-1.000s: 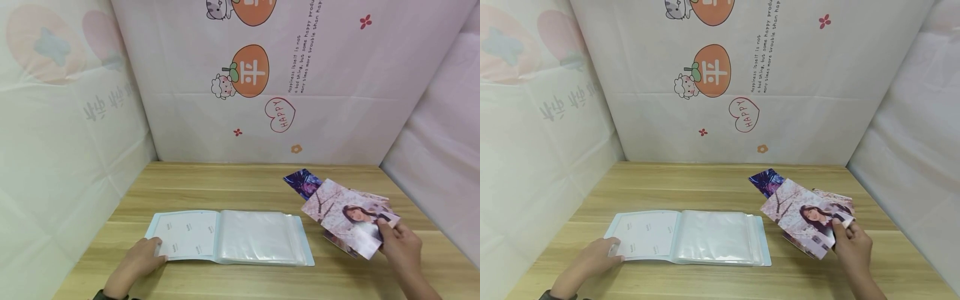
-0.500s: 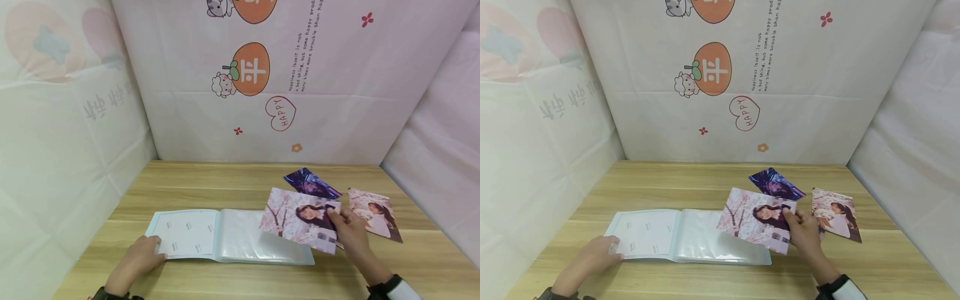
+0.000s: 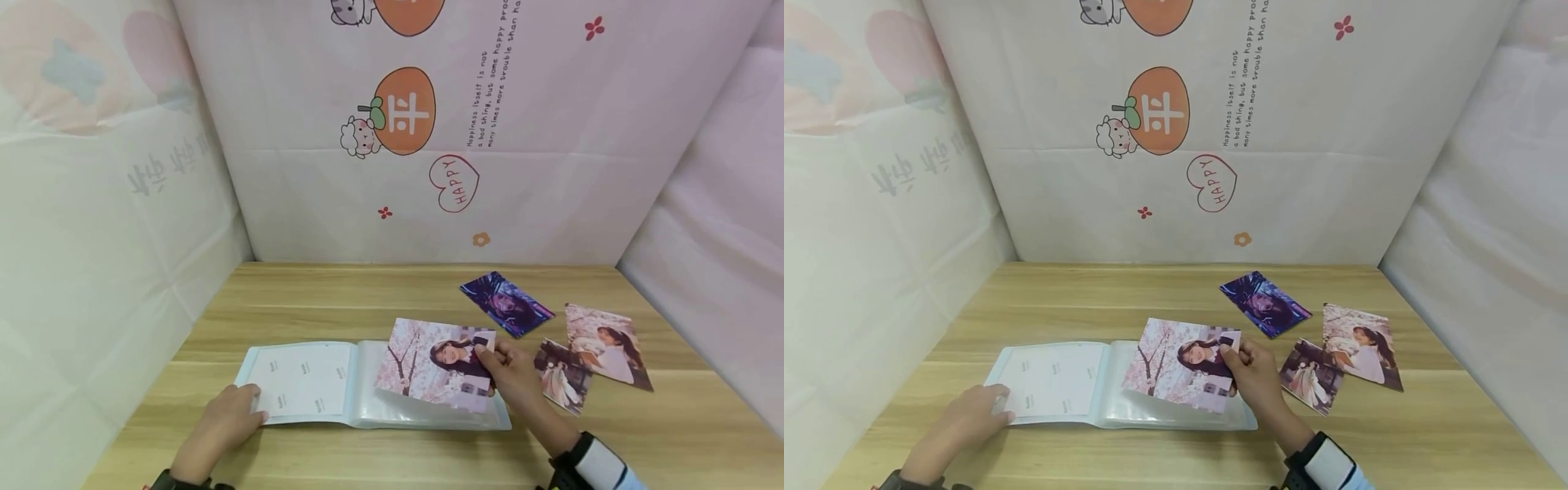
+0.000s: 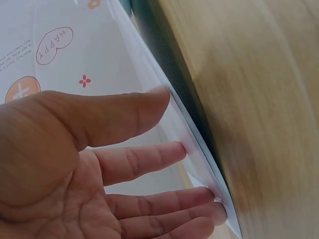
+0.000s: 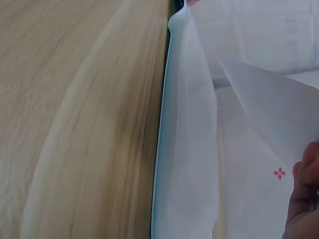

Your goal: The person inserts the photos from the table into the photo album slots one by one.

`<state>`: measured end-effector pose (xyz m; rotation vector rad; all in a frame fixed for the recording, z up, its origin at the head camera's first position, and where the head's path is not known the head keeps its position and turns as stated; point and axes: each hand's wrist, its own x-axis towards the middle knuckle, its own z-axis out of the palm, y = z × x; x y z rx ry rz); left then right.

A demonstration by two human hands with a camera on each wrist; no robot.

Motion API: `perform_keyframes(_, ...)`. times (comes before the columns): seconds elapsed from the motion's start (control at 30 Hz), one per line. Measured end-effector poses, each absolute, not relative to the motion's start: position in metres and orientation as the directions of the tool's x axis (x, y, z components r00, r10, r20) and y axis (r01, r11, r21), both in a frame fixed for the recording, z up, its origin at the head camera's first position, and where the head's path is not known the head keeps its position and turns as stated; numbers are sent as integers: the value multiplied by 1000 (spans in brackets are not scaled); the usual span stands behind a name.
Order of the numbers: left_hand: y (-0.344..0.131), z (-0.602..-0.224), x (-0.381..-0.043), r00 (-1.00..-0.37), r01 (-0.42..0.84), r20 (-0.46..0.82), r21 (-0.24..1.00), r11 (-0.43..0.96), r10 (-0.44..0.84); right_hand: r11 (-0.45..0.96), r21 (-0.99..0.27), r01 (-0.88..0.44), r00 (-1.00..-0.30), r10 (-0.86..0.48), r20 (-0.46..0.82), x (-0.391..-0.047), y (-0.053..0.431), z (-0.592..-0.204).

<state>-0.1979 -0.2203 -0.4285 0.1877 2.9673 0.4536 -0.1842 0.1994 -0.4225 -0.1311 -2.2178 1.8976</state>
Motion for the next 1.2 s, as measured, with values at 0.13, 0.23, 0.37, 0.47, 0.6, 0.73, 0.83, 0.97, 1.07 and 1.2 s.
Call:
perform_keyframes(0.13,-221,-430,-198,-984,97,-114,300,949,136,170,-984,-50,-978,192,83,-185,186,-420)
perform_keyframes(0.23,-220,-430,-199,-984,90,-122,299,950,131,176,-983,-54,-981,174,85,-186,175,-420)
perform_keyframes(0.37,-221,-428,-198,-983,97,-123,299,949,139,157,-986,-61,-987,139,83,-187,162,-419)
perform_keyframes(0.47,-222,-428,-198,-982,107,-118,301,948,148,144,-987,-65,-989,124,83,-187,154,-419)
perform_keyframes(0.6,-223,-427,-197,-982,106,-118,305,946,148,135,-988,-73,-987,136,91,-189,150,-420)
perform_keyframes(0.73,-222,-426,-197,-981,112,-117,307,945,154,131,-989,-65,-984,157,86,-191,150,-421)
perform_keyframes(0.83,-221,-425,-197,-981,108,-122,309,945,152,141,-988,-56,-982,171,81,-191,150,-421)
perform_keyframes(0.97,-220,-425,-196,-982,90,-131,312,946,137,134,-990,-44,-985,157,65,-191,147,-422)
perform_keyframes(1.07,-221,-425,-195,-982,87,-132,311,946,134,102,-994,-40,-989,135,54,-192,143,-423)
perform_keyframes(1.2,-222,-426,-195,-982,88,-130,308,947,134,98,-995,-28,-993,115,39,-192,139,-425)
